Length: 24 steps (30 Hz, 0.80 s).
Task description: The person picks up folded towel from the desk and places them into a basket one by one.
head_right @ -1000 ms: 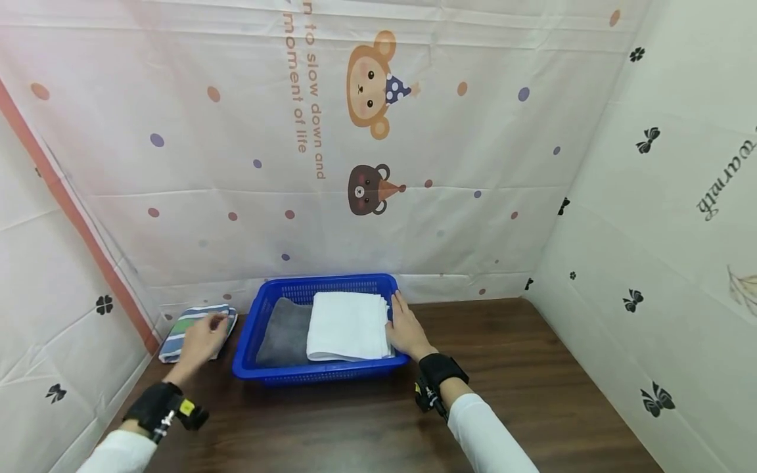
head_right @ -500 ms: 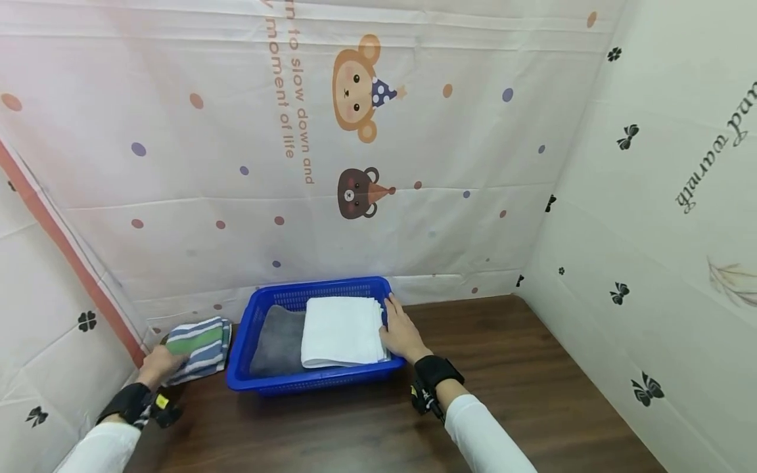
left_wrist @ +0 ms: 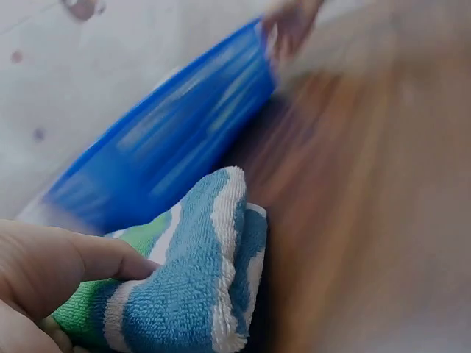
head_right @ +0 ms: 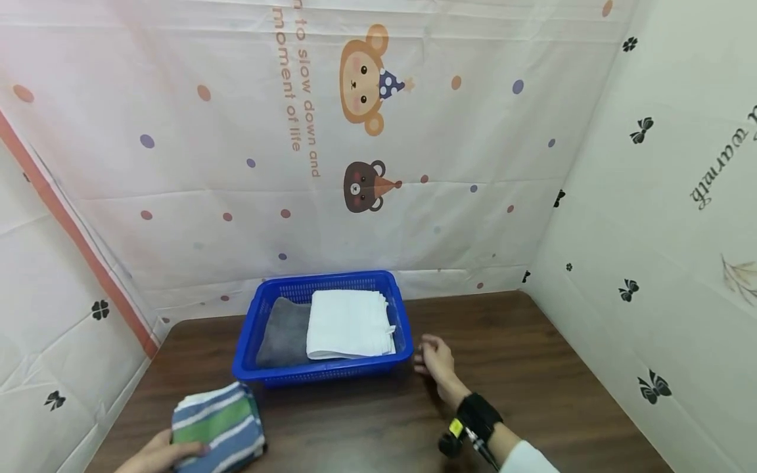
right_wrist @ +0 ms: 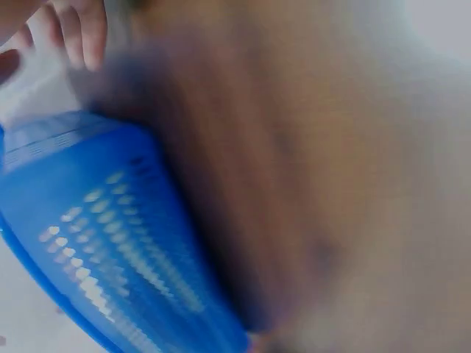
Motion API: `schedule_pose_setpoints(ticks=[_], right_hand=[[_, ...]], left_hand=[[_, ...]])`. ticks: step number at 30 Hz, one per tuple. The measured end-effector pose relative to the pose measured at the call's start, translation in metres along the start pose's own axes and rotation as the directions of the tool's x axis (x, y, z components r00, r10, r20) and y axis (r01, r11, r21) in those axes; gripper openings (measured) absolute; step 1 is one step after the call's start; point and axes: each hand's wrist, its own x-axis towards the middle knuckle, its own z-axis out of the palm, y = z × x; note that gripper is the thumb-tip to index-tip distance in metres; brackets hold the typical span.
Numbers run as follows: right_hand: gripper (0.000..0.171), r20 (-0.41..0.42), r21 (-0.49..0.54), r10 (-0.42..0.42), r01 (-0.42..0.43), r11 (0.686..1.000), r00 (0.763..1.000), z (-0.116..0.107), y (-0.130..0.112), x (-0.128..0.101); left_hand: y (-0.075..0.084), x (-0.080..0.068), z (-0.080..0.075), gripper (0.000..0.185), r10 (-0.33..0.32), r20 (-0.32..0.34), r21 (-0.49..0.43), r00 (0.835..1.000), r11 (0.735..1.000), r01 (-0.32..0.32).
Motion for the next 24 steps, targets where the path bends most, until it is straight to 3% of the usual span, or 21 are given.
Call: schedule_pose_setpoints(ticks=[2, 4, 6, 7, 8, 10, 12, 13, 14, 15, 17, 18, 21, 24], right_hand=[[0.035, 0.070, 0.019, 0.052, -0.053, 0.998, 0.996, -0.005, 0.008, -0.016], [0.033, 0.198, -0.025, 0.061, -0.057, 0.998, 0.978, -0.004, 0.012, -0.031], [0.034, 0.374, -0.094, 0.061, -0.028, 0.995, 0.925, 0.003, 0.011, -0.048], [0.037, 0.475, -0.124, 0.071, -0.013, 0.992, 0.877, 0.007, 0.010, -0.056], [0.040, 0.575, -0.153, 0.090, -0.001, 0.988, 0.813, 0.011, 0.007, -0.063], [0.050, 0.737, -0.174, 0.125, 0.008, 0.985, 0.664, 0.020, 0.001, -0.077], [0.058, 0.842, -0.164, 0.157, -0.031, 0.986, 0.517, 0.028, -0.006, -0.087], [0.059, 0.873, -0.153, 0.161, -0.056, 0.987, 0.460, 0.031, -0.009, -0.091], [0.059, 0.895, -0.133, 0.153, -0.076, 0.988, 0.420, 0.032, -0.013, -0.094], [0.058, 0.909, -0.104, 0.135, -0.098, 0.990, 0.394, 0.034, -0.018, -0.097], [0.055, 0.916, -0.036, 0.083, -0.126, 0.991, 0.393, 0.037, -0.031, -0.100], [0.053, 0.906, -0.001, 0.053, -0.122, 0.993, 0.421, 0.039, -0.040, -0.100], [0.048, 0.841, 0.066, -0.011, -0.084, 0.994, 0.541, 0.050, -0.077, -0.091], [0.042, 0.755, 0.032, -0.027, 0.005, 0.999, 0.655, 0.072, -0.121, -0.064]], left_hand=[[0.002, -0.004, 0.017, 0.049, 0.023, 0.105, -0.103, 0.994, 0.995, -0.013], [0.009, -0.004, 0.036, 0.055, 0.081, 0.147, -0.154, 0.986, 0.986, -0.058], [0.022, -0.004, 0.058, 0.061, 0.150, 0.170, -0.194, 0.974, 0.974, -0.116], [0.029, -0.004, 0.068, 0.063, 0.182, 0.180, -0.205, 0.967, 0.968, -0.145], [0.039, -0.004, 0.079, 0.066, 0.209, 0.186, -0.199, 0.960, 0.965, -0.172], [0.058, -0.008, 0.096, 0.068, 0.240, 0.232, -0.219, 0.942, 0.957, -0.190], [0.078, -0.013, 0.107, 0.071, 0.282, 0.298, -0.250, 0.912, 0.945, -0.211], [0.087, -0.015, 0.110, 0.071, 0.309, 0.324, -0.254, 0.894, 0.939, -0.232], [0.096, -0.017, 0.112, 0.073, 0.334, 0.346, -0.264, 0.877, 0.931, -0.251], [0.105, -0.020, 0.112, 0.074, 0.355, 0.358, -0.275, 0.864, 0.924, -0.266], [0.122, -0.022, 0.107, 0.075, 0.392, 0.351, -0.268, 0.850, 0.912, -0.310], [0.130, -0.022, 0.102, 0.075, 0.404, 0.338, -0.260, 0.850, 0.908, -0.328], [0.159, -0.015, 0.080, 0.072, 0.370, 0.281, -0.227, 0.885, 0.922, -0.313], [0.190, 0.007, 0.051, 0.068, 0.326, 0.201, -0.198, 0.924, 0.937, -0.287]])
